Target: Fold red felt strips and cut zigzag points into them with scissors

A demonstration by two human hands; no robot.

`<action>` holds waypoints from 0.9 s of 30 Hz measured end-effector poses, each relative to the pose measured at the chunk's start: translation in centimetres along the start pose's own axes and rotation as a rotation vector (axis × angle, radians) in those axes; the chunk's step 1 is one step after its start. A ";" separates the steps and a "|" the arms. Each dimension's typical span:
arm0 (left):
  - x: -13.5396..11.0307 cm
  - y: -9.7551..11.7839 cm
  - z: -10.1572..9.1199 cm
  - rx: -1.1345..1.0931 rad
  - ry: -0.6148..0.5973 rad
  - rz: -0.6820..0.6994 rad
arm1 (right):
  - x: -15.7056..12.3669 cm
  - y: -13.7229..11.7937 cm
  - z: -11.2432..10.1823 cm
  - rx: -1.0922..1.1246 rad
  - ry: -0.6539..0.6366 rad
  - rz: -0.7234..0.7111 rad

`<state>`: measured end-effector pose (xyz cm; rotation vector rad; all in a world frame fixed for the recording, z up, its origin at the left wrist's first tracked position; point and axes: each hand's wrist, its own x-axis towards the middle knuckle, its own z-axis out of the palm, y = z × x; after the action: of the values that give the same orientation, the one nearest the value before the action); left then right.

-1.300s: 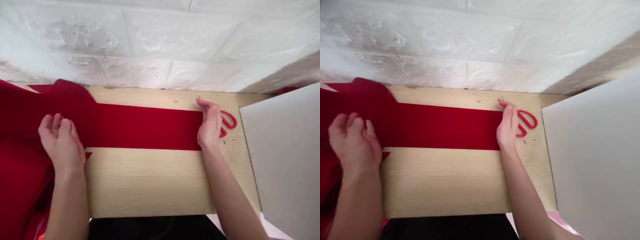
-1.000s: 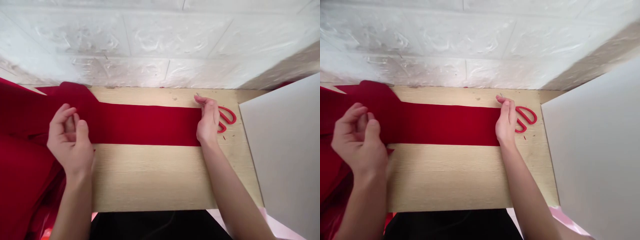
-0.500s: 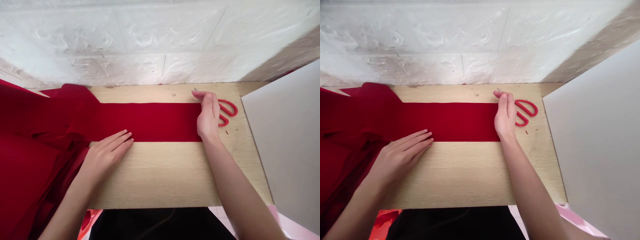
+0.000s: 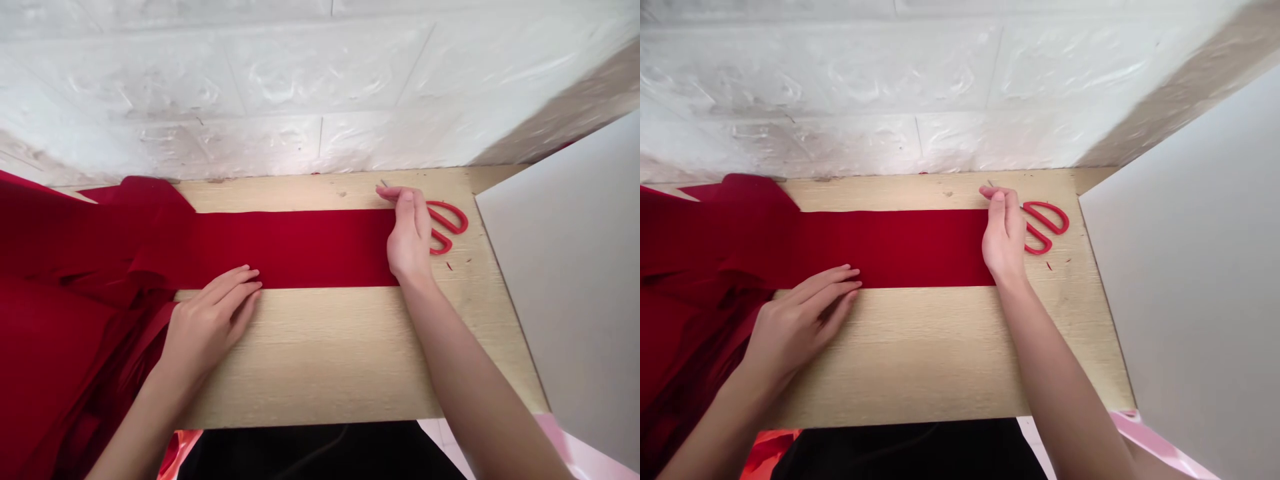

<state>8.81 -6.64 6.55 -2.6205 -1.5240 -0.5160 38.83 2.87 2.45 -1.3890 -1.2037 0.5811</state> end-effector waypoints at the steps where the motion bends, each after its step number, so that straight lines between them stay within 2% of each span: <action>1: 0.1 0.0 0.0 -0.031 -0.006 -0.056 | 0.0 0.0 0.0 -0.005 -0.003 0.000; 5: 1.7 -0.1 -0.3 -0.135 0.013 -0.267 | 0.0 -0.1 0.0 -0.010 -0.011 -0.002; 9: 5.0 -0.1 -1.5 -0.005 0.047 -0.312 | -0.1 -0.3 0.0 -0.008 -0.024 0.004; 11: 6.8 -0.5 -2.0 0.068 -0.042 -0.316 | -0.1 -0.5 0.0 -0.019 -0.035 0.009; 13: 8.2 -1.5 -2.3 0.124 -0.194 -0.335 | -0.1 -0.6 0.0 -0.034 -0.049 0.009; 16: 9.2 -3.8 -2.3 0.242 -0.370 -0.356 | 0.0 -0.6 0.0 -0.032 -0.058 0.000; 21: 8.1 -7.4 -1.8 0.323 -0.469 -0.348 | 0.1 -0.8 -0.1 -0.031 -0.059 0.007; 27: 3.9 -10.3 -1.4 0.278 -0.495 -0.316 | 0.3 0.2 -0.1 -0.003 -0.051 -0.006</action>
<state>1.40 1.57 7.96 -2.4055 -1.9861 0.3483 39.12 3.12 2.41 -1.3800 -1.2495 0.6137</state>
